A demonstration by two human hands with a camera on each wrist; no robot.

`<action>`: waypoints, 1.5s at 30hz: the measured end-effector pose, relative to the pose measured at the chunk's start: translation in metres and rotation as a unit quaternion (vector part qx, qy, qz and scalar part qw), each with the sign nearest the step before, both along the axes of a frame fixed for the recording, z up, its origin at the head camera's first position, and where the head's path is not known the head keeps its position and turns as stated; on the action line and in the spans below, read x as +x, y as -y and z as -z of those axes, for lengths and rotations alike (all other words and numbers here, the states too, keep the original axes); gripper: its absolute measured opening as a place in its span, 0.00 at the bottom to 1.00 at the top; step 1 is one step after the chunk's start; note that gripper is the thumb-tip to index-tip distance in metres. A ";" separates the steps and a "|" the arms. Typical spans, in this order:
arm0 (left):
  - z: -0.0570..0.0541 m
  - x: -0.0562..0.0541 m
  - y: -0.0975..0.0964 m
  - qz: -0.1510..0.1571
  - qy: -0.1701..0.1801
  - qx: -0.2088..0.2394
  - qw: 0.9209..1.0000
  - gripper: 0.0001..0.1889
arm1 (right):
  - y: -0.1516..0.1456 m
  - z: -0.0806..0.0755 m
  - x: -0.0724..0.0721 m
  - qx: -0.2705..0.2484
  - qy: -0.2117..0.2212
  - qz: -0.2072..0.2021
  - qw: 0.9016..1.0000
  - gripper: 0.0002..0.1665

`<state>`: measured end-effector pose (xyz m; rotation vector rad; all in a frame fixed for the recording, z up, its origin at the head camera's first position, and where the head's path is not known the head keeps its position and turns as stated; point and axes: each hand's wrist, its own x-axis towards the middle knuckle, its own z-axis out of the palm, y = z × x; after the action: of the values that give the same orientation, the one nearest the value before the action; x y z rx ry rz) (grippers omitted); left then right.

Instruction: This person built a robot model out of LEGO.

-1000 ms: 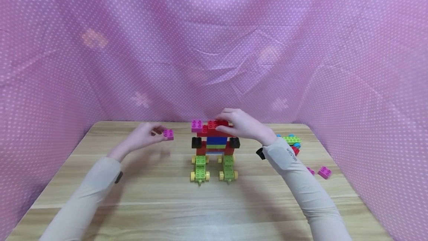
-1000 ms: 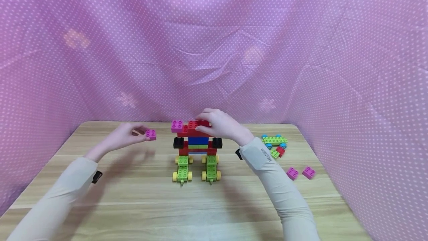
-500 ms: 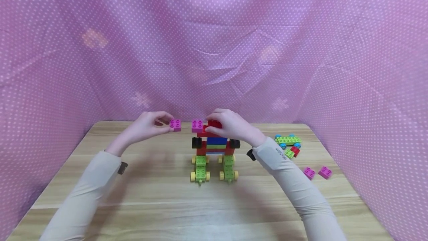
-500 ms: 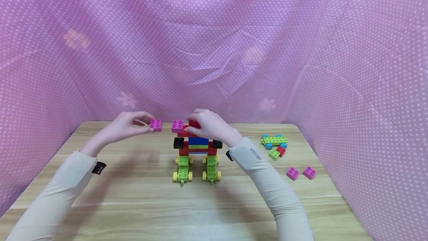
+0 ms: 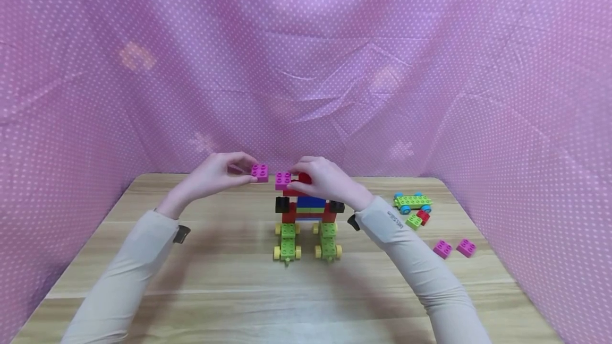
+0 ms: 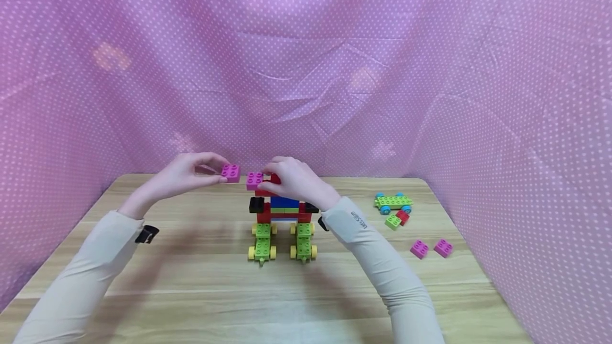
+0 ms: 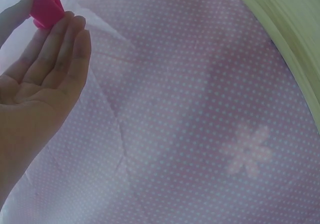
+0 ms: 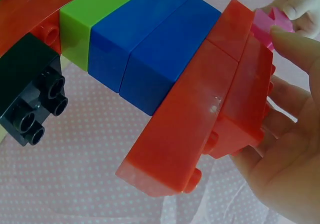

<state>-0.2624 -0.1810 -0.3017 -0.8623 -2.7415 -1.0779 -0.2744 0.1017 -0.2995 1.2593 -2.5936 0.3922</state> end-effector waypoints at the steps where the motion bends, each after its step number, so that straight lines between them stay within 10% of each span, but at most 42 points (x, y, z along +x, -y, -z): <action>1: 0.000 0.000 -0.001 0.001 -0.002 0.001 1.000 0.20 | 0.000 0.000 0.000 0.000 0.000 -0.001 1.000 0.19; 45: 0.006 -0.005 -0.027 0.030 0.018 0.026 0.999 0.20 | 0.003 0.000 -0.002 0.005 0.016 0.002 1.000 0.18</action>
<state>-0.2673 -0.1540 -0.3079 -0.9310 -2.7196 -1.1828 -0.2769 0.0985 -0.2995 1.2615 -2.6278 0.4036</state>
